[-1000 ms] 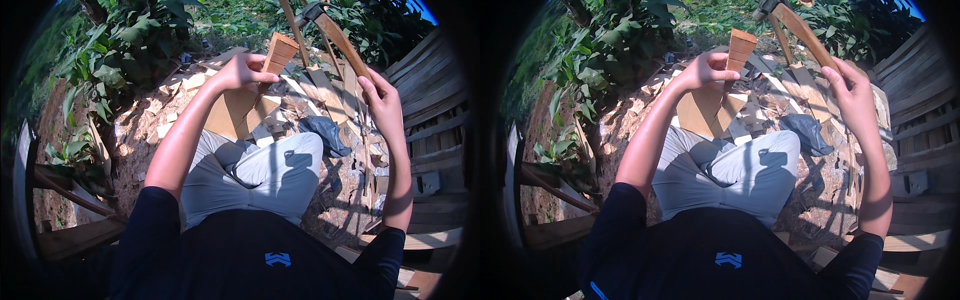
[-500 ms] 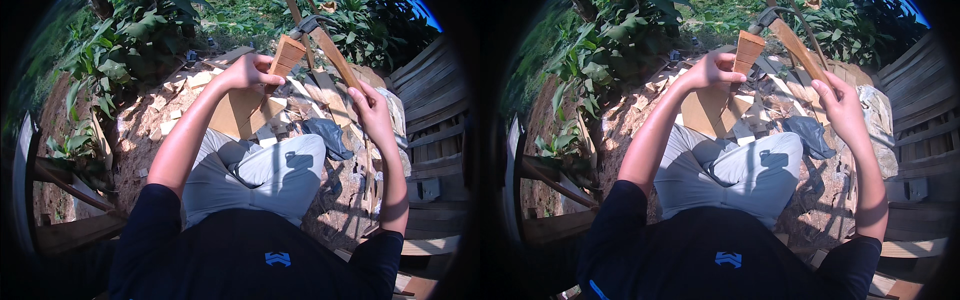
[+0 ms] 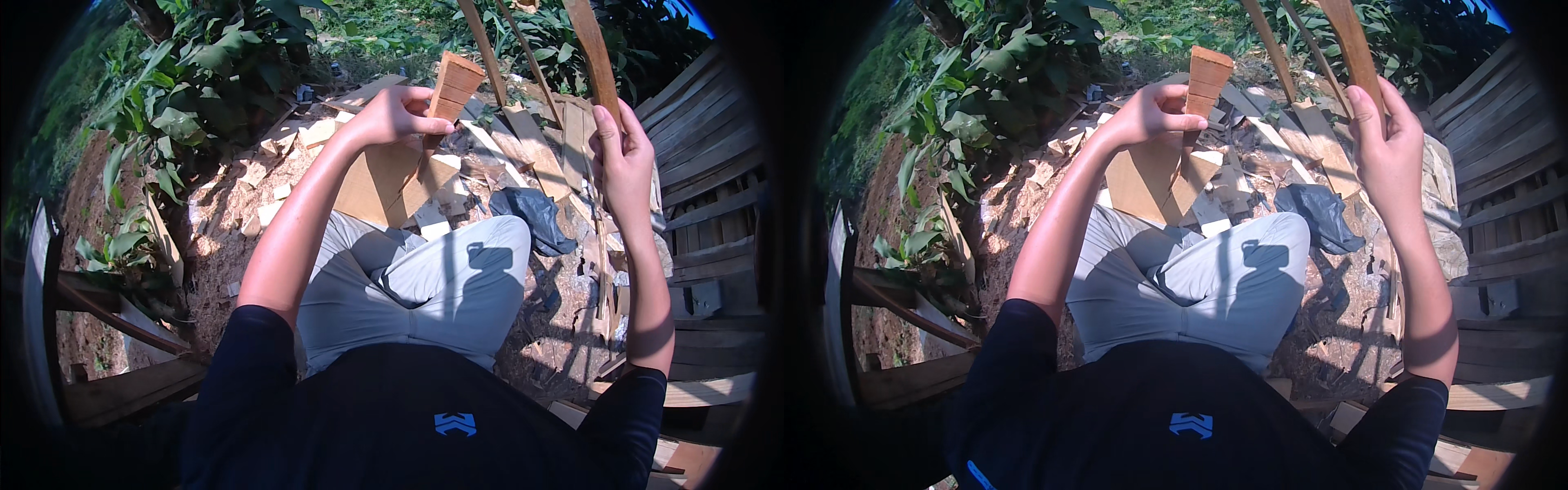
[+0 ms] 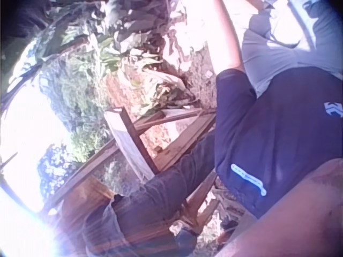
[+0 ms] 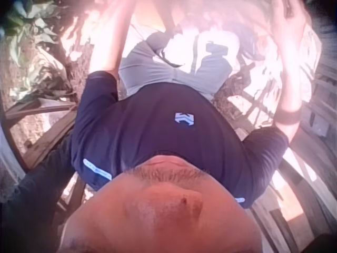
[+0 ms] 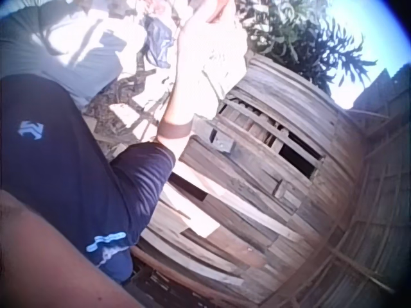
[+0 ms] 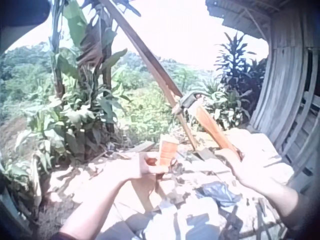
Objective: The person uses a mallet and a chisel to split a wooden board while sitting on the ground, then handles the resulting pieces.
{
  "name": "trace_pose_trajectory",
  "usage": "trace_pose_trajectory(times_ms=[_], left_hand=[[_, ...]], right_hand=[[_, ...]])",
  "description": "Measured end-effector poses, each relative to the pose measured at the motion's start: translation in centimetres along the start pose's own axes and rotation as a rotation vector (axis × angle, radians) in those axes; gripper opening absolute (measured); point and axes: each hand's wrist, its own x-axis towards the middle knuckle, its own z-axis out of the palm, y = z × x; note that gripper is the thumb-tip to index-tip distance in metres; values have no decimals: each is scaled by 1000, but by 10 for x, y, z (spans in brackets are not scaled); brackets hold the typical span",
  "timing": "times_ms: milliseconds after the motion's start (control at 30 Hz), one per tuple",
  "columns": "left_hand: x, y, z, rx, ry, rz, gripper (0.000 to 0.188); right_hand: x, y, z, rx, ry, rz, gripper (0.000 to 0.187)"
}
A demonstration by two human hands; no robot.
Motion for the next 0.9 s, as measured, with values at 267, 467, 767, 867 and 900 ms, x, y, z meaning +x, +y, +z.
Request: trace_pose_trajectory(times_ms=[267,467,767,867,900], left_hand=[[-3,-1,0,4,4,-6,50],[1,-3,0,-15,0,22,48],[-6,29,1,245,-29,-31,51],[-10,27,-19,518,-46,20,66],[-12,26,-25,592,-51,27,69]], right_hand=[[35,-2,19,8,-249,249,44],[102,19,92,119,-299,-195,78],[94,27,126,120,-346,-143,64],[90,34,126,63,-265,-152,81],[88,39,125,55,-234,-153,83]])
